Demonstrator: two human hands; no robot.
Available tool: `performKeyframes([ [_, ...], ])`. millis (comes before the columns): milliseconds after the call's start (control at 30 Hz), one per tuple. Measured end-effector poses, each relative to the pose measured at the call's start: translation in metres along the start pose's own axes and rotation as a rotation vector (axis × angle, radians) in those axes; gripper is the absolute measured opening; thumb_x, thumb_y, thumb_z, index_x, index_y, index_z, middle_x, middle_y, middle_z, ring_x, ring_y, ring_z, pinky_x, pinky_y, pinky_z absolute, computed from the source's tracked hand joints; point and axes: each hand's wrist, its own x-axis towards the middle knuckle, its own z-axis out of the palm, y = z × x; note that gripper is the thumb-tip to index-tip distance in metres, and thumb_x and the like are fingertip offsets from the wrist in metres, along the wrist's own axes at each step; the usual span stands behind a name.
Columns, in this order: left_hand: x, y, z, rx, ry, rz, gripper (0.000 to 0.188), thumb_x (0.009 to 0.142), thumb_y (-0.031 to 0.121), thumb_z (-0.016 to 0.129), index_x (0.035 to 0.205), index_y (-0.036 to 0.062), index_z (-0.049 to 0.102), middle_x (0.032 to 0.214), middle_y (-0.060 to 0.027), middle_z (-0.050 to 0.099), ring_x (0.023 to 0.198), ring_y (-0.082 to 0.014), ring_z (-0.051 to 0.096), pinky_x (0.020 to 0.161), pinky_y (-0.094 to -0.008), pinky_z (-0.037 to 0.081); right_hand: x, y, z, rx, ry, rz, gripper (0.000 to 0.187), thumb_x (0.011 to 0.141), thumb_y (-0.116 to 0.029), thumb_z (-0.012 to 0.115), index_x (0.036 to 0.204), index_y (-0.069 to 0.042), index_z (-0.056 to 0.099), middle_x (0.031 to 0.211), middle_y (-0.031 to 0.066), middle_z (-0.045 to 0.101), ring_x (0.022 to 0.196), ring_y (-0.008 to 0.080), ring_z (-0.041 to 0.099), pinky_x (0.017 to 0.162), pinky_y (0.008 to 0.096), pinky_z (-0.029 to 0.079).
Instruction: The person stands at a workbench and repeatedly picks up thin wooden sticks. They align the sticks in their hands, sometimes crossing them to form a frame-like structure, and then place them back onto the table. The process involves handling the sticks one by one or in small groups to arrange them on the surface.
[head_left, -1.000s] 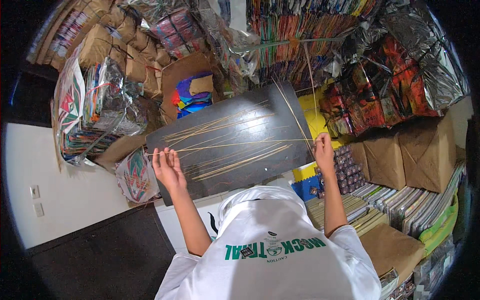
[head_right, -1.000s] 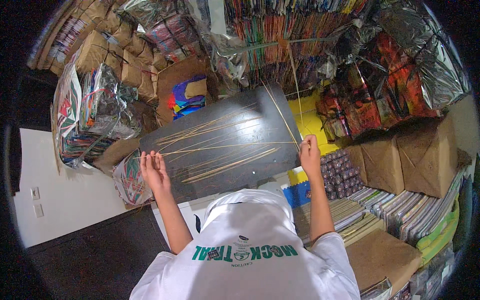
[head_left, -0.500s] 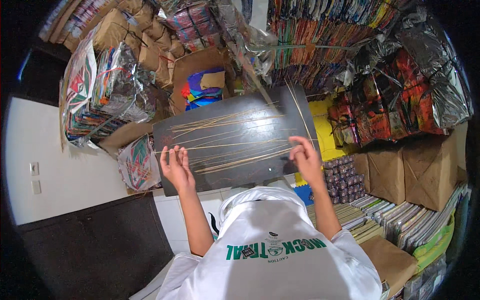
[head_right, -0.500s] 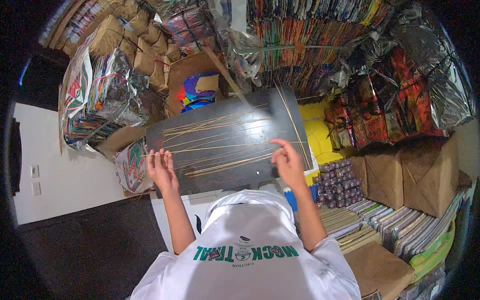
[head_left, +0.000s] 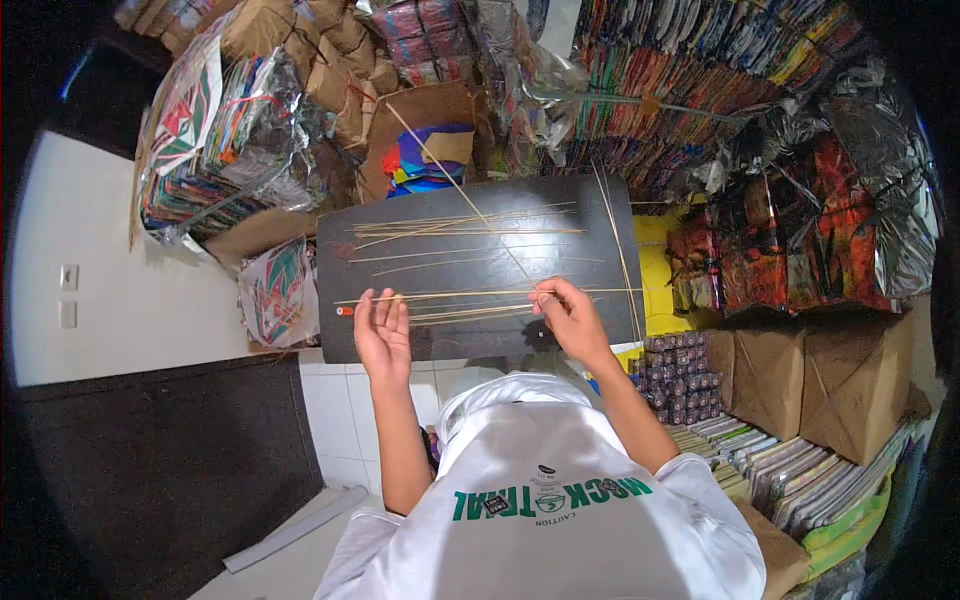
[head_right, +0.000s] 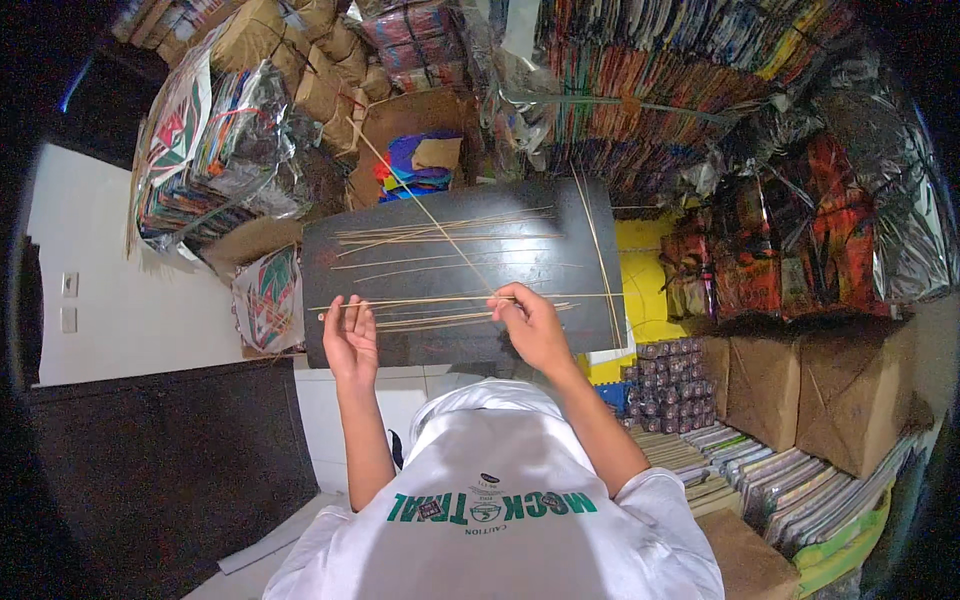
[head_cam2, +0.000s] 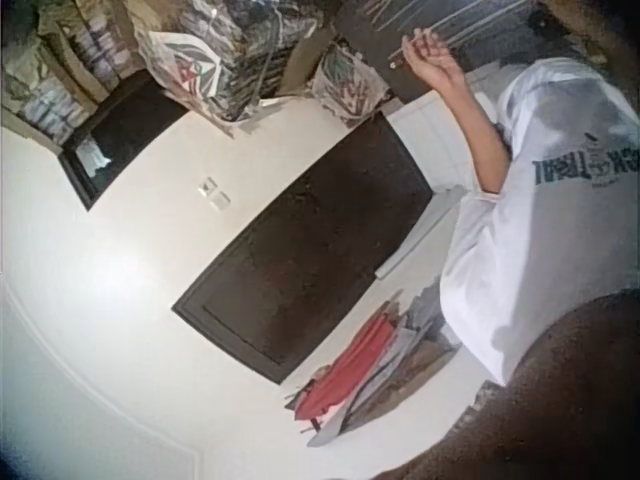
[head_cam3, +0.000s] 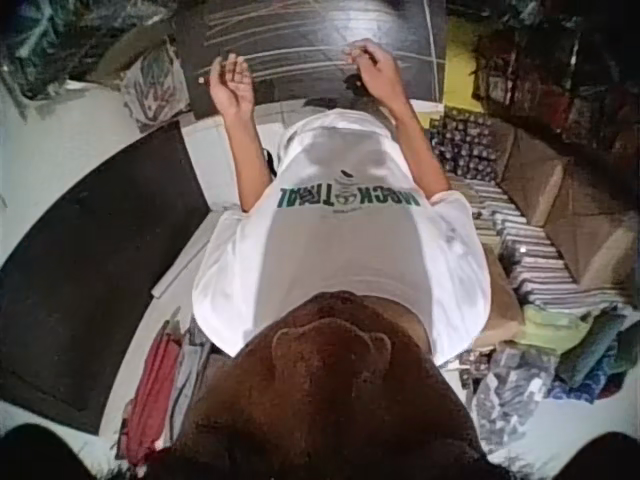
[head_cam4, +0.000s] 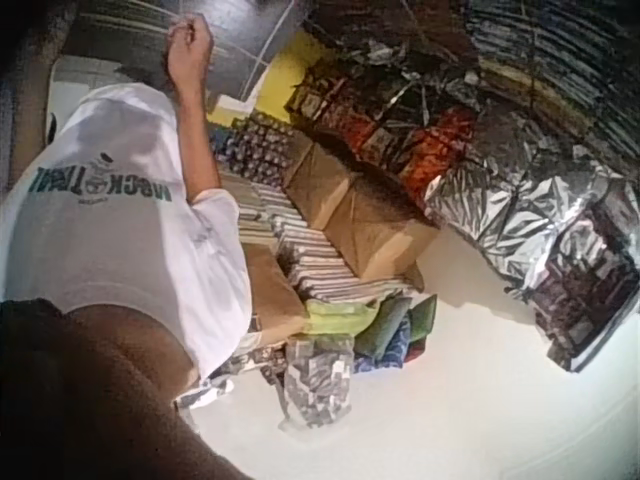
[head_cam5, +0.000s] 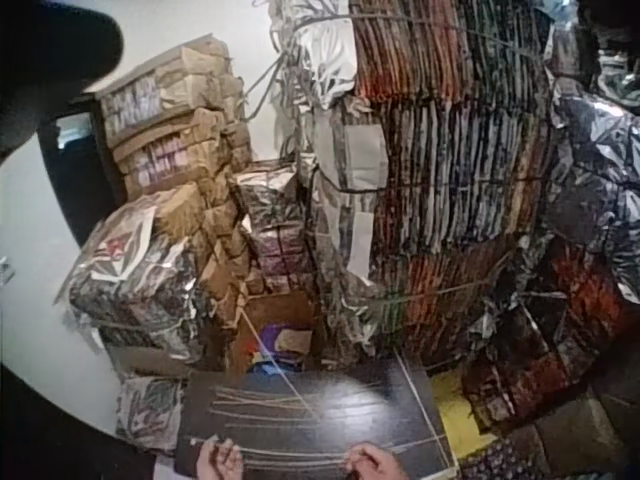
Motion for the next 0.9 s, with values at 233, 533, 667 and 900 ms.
performKeyframes([
  [233, -0.051, -0.015, 0.021, 0.377, -0.239, -0.020, 0.038, 0.097, 0.016, 0.059, 0.132, 0.0028, 0.050, 0.117, -0.0172, 0.064, 0.099, -0.0244, 0.068, 0.084, -0.0337, 0.059, -0.004, -0.003, 0.007, 0.029, -0.076, 0.051, 0.015, 0.097, -0.010, 0.053, 0.105, -0.002, 0.063, 0.091, 0.0027, 0.067, 0.076, 0.0047, 0.055, 0.067, 0.0213, 0.044],
  [533, -0.071, -0.047, 0.031, 0.512, -0.358, -0.128, 0.023, 0.097, 0.013, 0.061, 0.116, 0.0002, 0.062, 0.105, -0.0121, 0.069, 0.092, -0.0196, 0.070, 0.083, -0.0307, 0.058, -0.006, -0.005, 0.029, 0.107, -0.155, 0.039, 0.016, 0.098, -0.013, 0.053, 0.104, -0.002, 0.064, 0.081, -0.0010, 0.062, 0.068, 0.0039, 0.051, 0.061, 0.0212, 0.041],
  [667, -0.067, -0.038, 0.033, 0.551, -0.320, -0.142, 0.022, 0.098, 0.017, 0.061, 0.113, 0.0004, 0.063, 0.099, -0.0102, 0.070, 0.086, -0.0175, 0.069, 0.080, -0.0293, 0.058, -0.002, -0.006, 0.037, 0.102, -0.169, 0.048, 0.017, 0.099, -0.014, 0.053, 0.104, -0.003, 0.064, 0.080, -0.0010, 0.062, 0.067, 0.0040, 0.050, 0.060, 0.0209, 0.041],
  [900, -0.055, 0.012, 0.021, 0.891, -0.395, -0.047, 0.021, 0.095, 0.018, 0.066, 0.102, -0.0011, 0.067, 0.091, -0.0068, 0.070, 0.075, -0.0089, 0.064, 0.068, -0.0227, 0.051, 0.011, -0.001, 0.069, 0.055, -0.132, 0.047, 0.017, 0.099, -0.014, 0.053, 0.105, -0.003, 0.065, 0.079, -0.0011, 0.061, 0.065, 0.0041, 0.049, 0.059, 0.0211, 0.040],
])
